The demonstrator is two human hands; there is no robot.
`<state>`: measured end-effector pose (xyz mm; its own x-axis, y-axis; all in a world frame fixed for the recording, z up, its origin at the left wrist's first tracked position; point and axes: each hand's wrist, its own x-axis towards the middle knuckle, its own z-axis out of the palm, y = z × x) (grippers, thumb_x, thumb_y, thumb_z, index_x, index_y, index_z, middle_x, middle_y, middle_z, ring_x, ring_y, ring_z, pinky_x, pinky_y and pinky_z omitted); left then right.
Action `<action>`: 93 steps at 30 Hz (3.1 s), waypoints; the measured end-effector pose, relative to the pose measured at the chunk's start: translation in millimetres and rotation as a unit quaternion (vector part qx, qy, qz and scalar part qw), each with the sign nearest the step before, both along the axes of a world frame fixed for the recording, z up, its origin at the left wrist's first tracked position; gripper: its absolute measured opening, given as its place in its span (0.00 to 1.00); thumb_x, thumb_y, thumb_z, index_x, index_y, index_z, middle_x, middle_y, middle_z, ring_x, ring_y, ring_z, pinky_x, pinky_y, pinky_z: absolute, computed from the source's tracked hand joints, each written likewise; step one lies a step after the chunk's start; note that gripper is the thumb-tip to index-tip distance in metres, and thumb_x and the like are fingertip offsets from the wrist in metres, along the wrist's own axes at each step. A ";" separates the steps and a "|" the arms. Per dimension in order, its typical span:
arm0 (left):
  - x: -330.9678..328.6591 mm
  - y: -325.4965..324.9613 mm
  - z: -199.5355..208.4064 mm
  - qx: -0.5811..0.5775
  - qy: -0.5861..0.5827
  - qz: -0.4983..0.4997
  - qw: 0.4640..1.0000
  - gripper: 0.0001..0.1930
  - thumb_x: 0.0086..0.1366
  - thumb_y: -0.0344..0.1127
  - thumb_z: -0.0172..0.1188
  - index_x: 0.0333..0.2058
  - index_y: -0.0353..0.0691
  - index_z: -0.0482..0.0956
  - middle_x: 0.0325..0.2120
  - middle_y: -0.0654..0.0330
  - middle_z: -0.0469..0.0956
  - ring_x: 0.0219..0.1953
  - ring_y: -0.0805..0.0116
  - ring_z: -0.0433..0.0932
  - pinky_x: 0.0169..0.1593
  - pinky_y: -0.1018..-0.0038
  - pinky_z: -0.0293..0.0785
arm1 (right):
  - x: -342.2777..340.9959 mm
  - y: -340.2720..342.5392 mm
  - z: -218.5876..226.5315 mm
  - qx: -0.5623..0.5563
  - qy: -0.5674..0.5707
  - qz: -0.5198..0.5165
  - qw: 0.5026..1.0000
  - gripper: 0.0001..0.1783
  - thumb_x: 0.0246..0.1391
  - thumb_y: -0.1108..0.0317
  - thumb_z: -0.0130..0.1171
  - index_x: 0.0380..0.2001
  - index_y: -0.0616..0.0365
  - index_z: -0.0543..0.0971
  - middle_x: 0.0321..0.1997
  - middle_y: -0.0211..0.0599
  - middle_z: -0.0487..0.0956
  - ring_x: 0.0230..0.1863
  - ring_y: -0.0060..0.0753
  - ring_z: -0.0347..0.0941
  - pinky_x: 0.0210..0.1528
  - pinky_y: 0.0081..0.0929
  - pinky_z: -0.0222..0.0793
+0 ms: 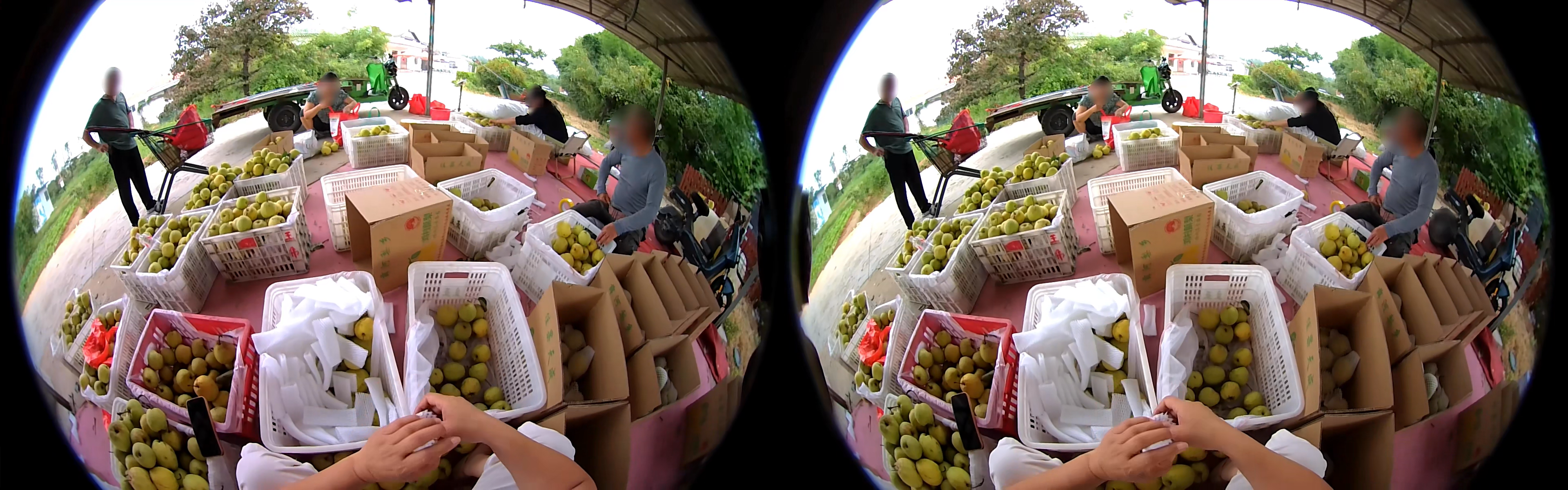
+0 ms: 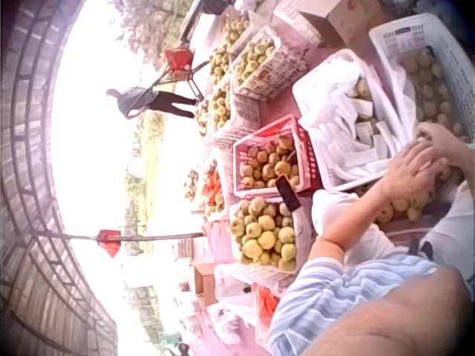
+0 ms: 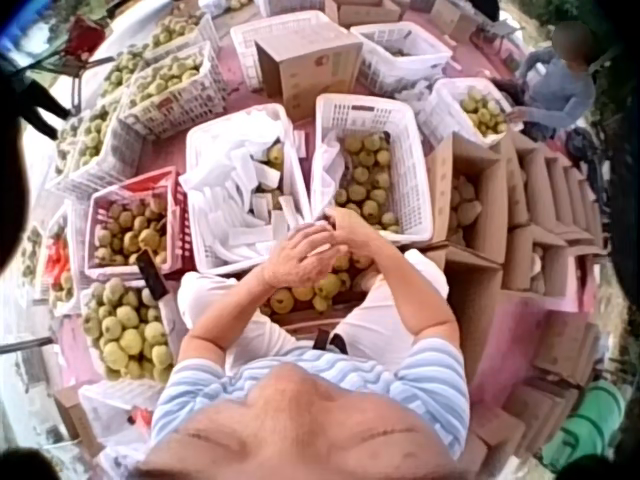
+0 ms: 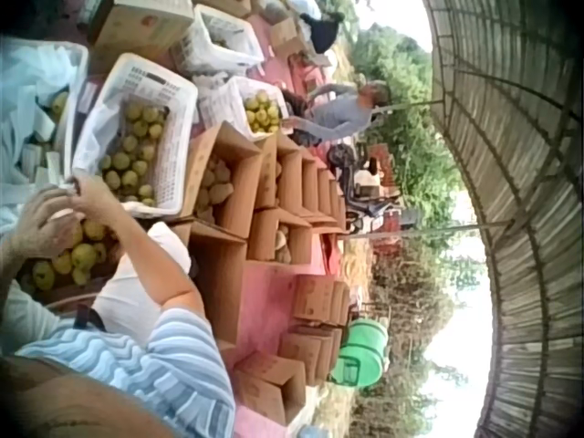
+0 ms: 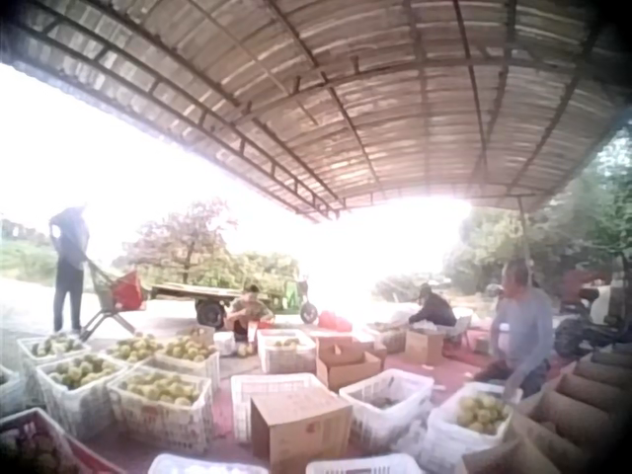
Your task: The person wraps green plums individually in white foam netting and places them into a cardboard box. The person repeatedly picks plums from a white basket, wraps each one, and arranges them in the box.
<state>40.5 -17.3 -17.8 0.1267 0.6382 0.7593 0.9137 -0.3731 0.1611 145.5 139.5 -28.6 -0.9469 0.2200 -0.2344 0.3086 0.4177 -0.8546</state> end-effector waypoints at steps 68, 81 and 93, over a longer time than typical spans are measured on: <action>-75.3 -17.1 -131.4 -0.461 -0.125 0.244 0.844 0.24 0.53 0.33 0.66 0.48 0.31 0.72 0.43 0.46 0.74 0.45 0.42 0.71 0.49 0.55 0.65 | -55.5 254.5 -294.2 0.219 -0.296 0.029 0.929 0.25 0.45 0.64 0.62 0.50 0.52 0.76 0.44 0.44 0.80 0.48 0.45 0.75 0.50 0.36 0.71; -74.2 -11.9 -128.6 -0.473 -0.115 0.242 0.839 0.25 0.55 0.33 0.64 0.51 0.30 0.69 0.42 0.46 0.74 0.43 0.42 0.70 0.48 0.54 0.64 | 30.0 245.3 -303.3 0.260 -0.570 0.250 0.738 0.31 0.39 0.53 0.67 0.45 0.61 0.77 0.41 0.47 0.80 0.47 0.37 0.76 0.45 0.35 0.74; -69.7 -6.9 -110.9 -0.404 -0.148 0.221 0.875 0.26 0.56 0.32 0.63 0.52 0.29 0.68 0.42 0.44 0.74 0.43 0.43 0.72 0.49 0.57 0.65 | 38.5 243.4 -239.6 0.239 -0.445 0.021 0.863 0.48 0.32 0.46 0.71 0.52 0.66 0.63 0.41 0.50 0.79 0.42 0.41 0.78 0.42 0.33 0.74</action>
